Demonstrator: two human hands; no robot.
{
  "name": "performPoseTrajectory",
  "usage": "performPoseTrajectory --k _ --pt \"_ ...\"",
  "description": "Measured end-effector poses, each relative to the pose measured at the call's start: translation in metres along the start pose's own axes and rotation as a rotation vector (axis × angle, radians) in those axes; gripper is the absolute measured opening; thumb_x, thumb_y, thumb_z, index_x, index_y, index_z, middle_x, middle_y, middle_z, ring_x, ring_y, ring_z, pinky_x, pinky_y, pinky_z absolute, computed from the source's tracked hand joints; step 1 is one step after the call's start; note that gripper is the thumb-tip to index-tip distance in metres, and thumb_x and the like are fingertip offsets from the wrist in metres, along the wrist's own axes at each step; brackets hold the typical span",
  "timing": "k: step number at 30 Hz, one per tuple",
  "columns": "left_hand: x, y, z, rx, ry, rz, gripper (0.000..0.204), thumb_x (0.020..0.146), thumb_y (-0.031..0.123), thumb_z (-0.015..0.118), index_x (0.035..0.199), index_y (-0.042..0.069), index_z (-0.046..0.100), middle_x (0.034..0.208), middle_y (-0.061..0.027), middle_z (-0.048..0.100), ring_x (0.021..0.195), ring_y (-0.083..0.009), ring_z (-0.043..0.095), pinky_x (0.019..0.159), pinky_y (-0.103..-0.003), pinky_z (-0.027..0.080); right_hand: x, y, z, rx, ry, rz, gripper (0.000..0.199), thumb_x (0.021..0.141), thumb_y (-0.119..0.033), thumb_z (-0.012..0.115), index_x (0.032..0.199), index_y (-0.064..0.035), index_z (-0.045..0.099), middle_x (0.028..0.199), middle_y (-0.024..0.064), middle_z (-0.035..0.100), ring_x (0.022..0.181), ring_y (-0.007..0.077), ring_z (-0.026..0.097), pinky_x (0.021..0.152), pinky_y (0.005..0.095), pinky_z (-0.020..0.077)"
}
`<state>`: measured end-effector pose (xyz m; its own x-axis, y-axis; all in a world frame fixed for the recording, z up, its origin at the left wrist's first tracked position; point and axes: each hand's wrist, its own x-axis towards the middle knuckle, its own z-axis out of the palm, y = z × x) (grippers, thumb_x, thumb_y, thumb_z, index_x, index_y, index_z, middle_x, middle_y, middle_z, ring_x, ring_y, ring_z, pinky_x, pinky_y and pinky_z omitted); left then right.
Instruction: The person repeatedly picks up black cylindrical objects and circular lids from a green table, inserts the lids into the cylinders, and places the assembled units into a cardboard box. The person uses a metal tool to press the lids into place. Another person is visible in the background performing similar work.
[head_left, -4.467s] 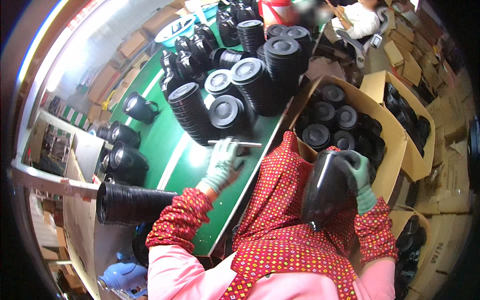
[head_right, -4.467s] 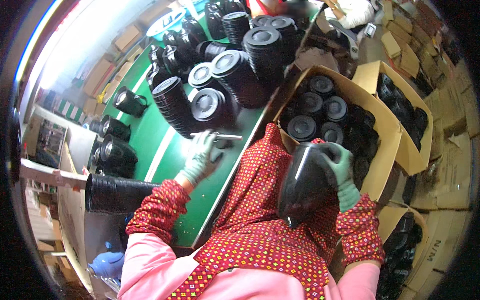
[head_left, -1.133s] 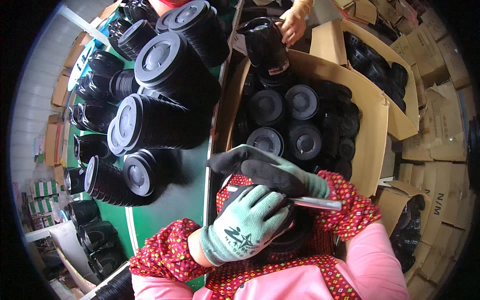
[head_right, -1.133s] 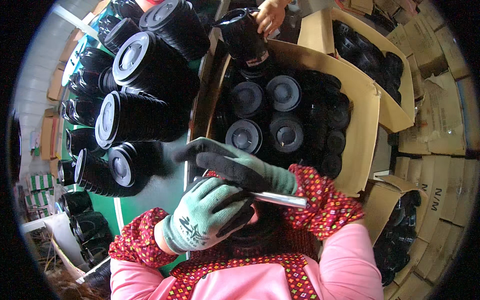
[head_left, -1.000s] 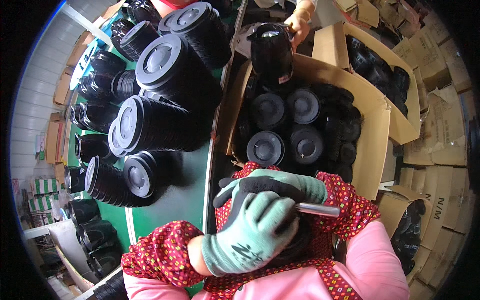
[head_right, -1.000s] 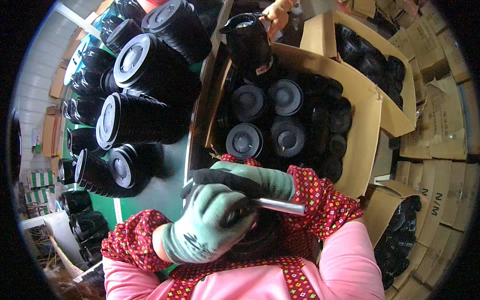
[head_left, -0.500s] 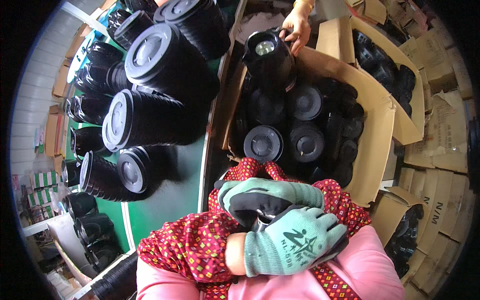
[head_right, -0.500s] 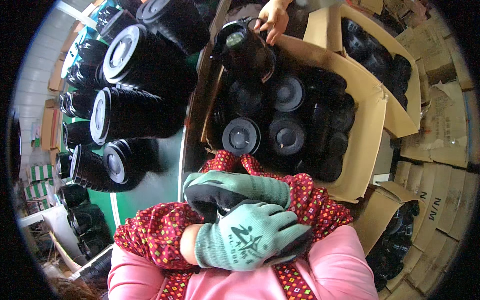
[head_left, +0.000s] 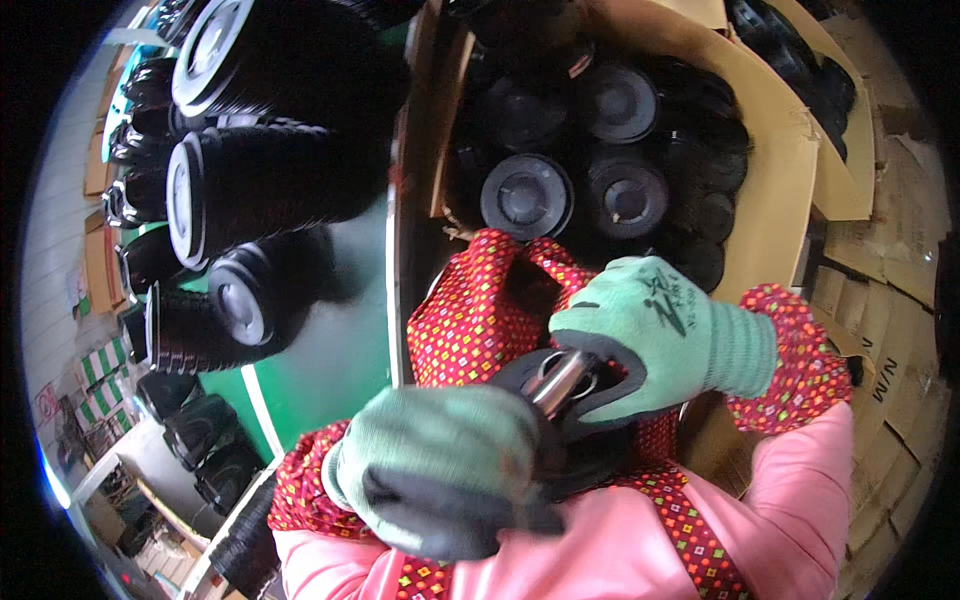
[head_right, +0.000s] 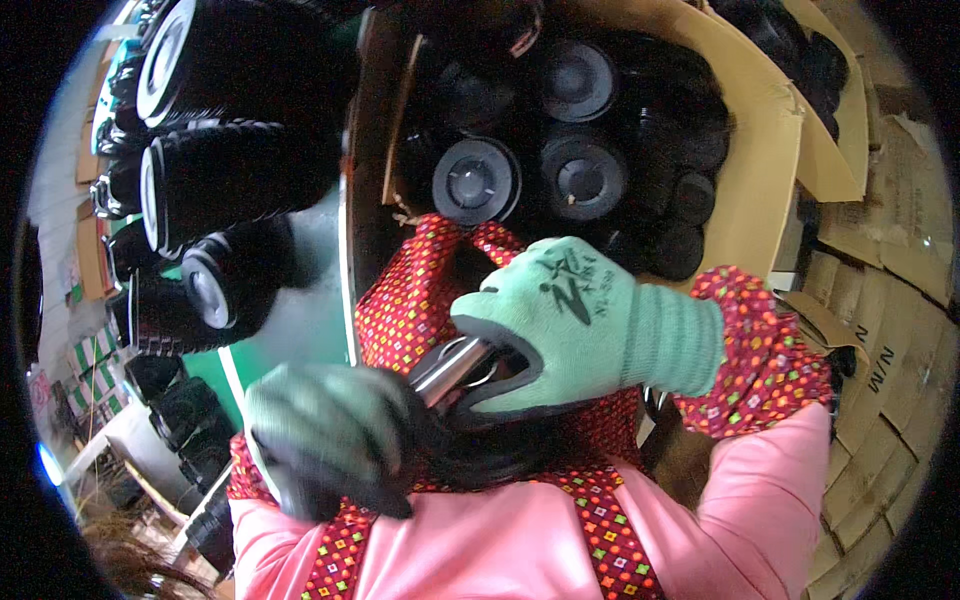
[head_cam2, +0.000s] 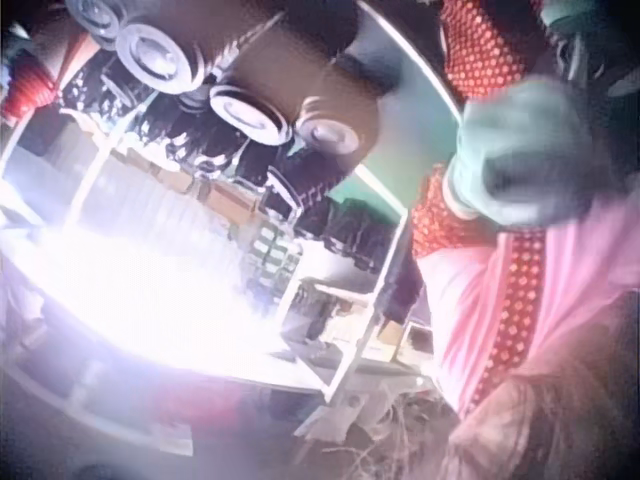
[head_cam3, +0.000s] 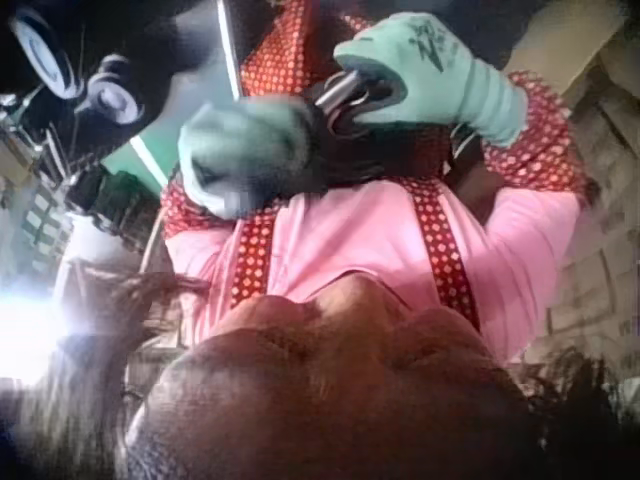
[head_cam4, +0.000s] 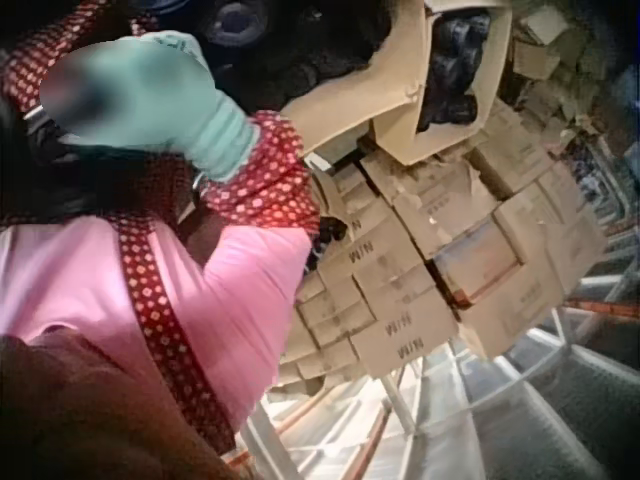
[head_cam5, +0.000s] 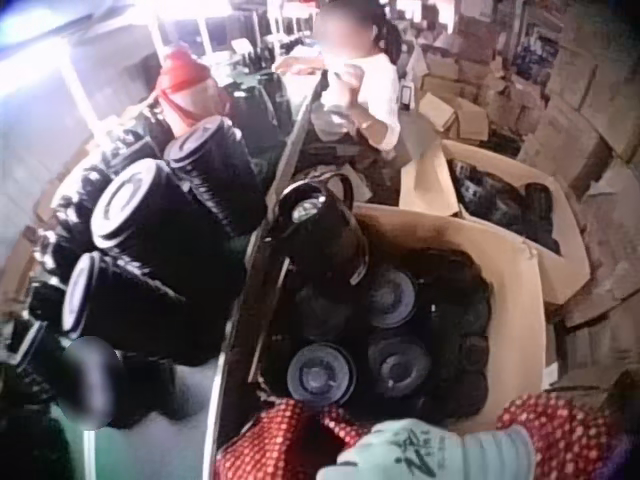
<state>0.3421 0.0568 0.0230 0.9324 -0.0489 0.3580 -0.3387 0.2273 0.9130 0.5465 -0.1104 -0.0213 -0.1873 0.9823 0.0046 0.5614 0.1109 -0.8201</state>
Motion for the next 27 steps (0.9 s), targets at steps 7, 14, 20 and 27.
performPoseTrajectory --k 7,14,20,27 --pt "0.046 0.049 0.031 1.141 -0.406 -0.665 0.079 0.096 0.04 0.068 0.145 -0.018 0.045 0.112 -0.0311 0.065 0.094 -0.0396 0.07 0.079 -0.044 0.058 0.006 -0.001 0.002 0.057 -0.026 0.027 0.044 0.076 -0.048 0.084 0.097 -0.0125 0.072 0.082 0.0135 0.071 0.078 0.0373 0.071 0.074 0.0492 0.0548" --pt "0.028 0.025 -0.008 0.886 -0.559 -0.573 0.059 0.1 0.028 0.064 0.134 -0.019 0.051 0.073 -0.0158 0.066 0.058 -0.0328 0.068 0.052 -0.041 0.053 -0.01 -0.029 0.01 -0.111 0.033 0.232 0.053 0.07 -0.049 0.088 0.091 -0.0087 0.06 0.081 0.0108 0.061 0.077 0.0357 0.064 0.072 0.0474 0.0466" --pt "0.01 -0.029 -0.05 0.617 -0.448 -0.322 0.055 0.098 0.032 0.068 0.136 -0.005 0.057 0.085 -0.0174 0.071 0.068 -0.0378 0.07 0.059 -0.043 0.056 -0.013 -0.071 0.0 -0.215 -0.054 0.497 0.058 0.084 -0.053 0.081 0.104 -0.0028 0.062 0.083 0.0144 0.061 0.077 0.0363 0.065 0.072 0.0482 0.0481" --pt "0.035 0.025 0.002 1.143 -0.438 -0.678 0.043 0.095 0.031 0.07 0.124 0.0 0.066 0.08 -0.0163 0.069 0.07 -0.0359 0.07 0.062 -0.045 0.055 -0.014 -0.063 -0.005 -0.186 -0.105 0.441 0.062 0.079 -0.046 0.084 0.116 -0.0026 0.06 0.091 0.0151 0.066 0.082 0.038 0.067 0.075 0.0491 0.0476"
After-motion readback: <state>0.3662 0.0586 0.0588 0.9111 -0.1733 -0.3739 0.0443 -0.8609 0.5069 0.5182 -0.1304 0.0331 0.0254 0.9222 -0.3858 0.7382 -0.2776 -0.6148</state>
